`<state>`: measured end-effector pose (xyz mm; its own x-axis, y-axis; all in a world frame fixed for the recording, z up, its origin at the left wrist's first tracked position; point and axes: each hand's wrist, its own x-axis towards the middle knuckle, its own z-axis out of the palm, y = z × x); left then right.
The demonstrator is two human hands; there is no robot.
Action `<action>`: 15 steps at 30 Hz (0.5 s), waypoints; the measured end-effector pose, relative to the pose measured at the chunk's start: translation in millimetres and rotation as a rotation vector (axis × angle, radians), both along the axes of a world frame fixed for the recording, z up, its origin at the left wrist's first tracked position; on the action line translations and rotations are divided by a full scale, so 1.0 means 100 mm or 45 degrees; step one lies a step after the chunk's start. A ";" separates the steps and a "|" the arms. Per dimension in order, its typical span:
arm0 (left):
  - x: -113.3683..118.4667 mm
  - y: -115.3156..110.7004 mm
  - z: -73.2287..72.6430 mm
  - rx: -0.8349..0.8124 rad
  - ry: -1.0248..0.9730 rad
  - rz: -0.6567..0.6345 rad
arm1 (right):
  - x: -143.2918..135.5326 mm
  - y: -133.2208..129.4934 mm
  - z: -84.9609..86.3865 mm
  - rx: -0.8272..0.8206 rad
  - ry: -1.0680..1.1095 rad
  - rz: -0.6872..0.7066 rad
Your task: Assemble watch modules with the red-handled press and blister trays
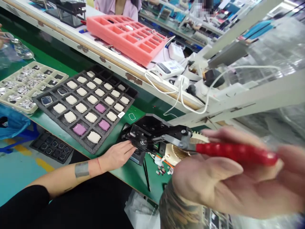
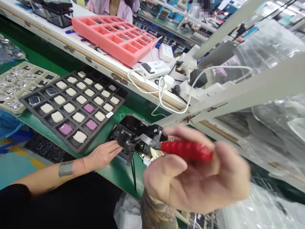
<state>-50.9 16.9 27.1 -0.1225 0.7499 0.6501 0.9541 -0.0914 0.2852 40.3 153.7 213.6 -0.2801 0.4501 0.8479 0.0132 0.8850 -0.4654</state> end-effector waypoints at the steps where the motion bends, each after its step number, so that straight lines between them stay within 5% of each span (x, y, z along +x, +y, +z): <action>1: 0.00 0.06 0.01 -0.060 0.024 -0.014 | -0.01 0.01 0.07 0.034 0.162 0.023; 4: 0.00 0.22 0.00 -0.275 0.066 -0.010 | -0.02 0.03 0.01 0.178 0.506 0.003; 10: 0.00 0.37 -0.04 -0.303 0.073 0.043 | 0.46 -0.15 -0.81 -0.245 0.176 -0.058; 15: 0.09 -0.02 0.19 -0.018 -0.016 -0.071 | 0.86 -0.41 -1.42 -0.562 -0.011 -0.051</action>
